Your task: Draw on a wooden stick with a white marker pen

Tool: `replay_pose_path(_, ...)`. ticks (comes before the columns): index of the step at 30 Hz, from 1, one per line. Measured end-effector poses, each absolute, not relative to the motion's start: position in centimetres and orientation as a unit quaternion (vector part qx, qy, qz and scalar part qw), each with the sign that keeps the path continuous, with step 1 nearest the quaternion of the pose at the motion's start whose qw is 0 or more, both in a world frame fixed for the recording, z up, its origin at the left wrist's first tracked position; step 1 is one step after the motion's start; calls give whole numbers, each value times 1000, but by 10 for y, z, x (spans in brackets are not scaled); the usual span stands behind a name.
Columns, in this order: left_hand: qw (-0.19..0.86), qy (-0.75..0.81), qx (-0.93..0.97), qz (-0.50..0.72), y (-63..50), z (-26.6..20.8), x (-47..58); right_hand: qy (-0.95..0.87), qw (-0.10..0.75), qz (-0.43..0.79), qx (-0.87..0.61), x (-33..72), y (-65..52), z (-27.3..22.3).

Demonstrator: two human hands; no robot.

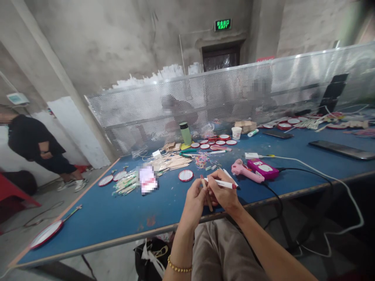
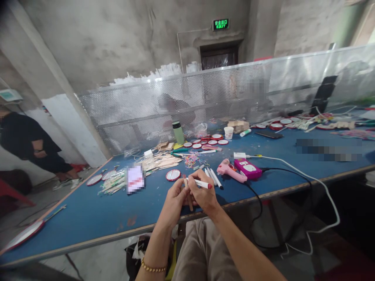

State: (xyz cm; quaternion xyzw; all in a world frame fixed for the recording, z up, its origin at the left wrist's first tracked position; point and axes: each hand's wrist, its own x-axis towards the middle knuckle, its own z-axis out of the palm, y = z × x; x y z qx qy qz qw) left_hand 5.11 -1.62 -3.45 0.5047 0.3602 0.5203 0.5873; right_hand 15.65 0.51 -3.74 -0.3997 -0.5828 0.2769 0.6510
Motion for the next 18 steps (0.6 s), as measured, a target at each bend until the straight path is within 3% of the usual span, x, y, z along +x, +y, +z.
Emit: replay_pose_path(18, 575, 366, 505, 529, -16, -35, 53, -609, 645, 257, -384, 159, 7, -41)
